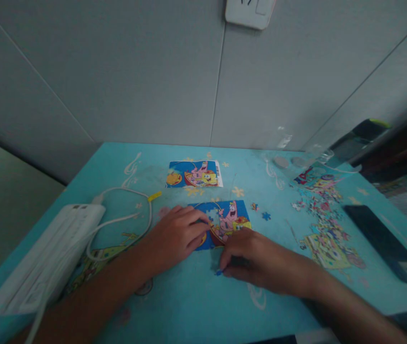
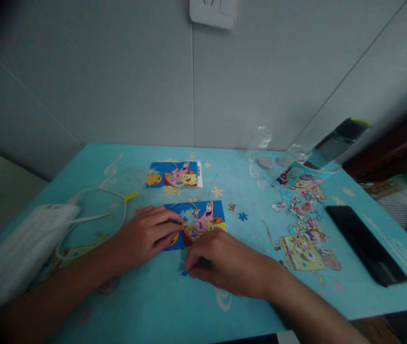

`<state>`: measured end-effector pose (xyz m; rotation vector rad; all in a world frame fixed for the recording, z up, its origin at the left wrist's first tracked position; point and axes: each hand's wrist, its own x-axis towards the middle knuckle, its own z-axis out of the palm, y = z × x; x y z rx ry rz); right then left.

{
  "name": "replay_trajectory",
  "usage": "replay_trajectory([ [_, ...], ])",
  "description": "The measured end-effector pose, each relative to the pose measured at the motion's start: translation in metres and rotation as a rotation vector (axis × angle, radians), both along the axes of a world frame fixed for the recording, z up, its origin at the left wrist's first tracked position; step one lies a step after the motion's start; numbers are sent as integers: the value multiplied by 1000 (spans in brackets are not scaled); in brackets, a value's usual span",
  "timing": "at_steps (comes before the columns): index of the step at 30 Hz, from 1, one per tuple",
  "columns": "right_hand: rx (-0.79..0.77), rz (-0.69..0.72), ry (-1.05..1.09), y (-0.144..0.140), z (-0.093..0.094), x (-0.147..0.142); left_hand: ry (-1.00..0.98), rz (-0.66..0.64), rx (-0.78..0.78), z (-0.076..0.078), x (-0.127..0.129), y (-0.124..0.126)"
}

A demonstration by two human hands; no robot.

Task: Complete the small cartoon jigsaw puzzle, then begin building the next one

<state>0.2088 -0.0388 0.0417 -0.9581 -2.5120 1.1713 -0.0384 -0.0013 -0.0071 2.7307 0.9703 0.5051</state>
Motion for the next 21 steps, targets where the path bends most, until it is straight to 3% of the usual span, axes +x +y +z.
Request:
replay_trajectory([
  [4, 51, -122, 108, 5, -3, 0, -16, -15, 31, -2, 0, -1],
  [9, 141, -487, 118, 20, -19, 7, -10, -15, 74, 0, 1, -2],
  [12, 110, -603, 93, 27, -27, 11, -23, -33, 112, 1, 2, -3],
  [15, 79, -582, 88, 25, -29, 8, -33, -45, 132, -2, 0, -2],
  [18, 120, -407, 82, 16, -24, -2, -68, -45, 165, -1, 0, 2],
  [21, 241, -219, 81, 9, -19, -12, -193, -81, 203, 19, 5, -3],
])
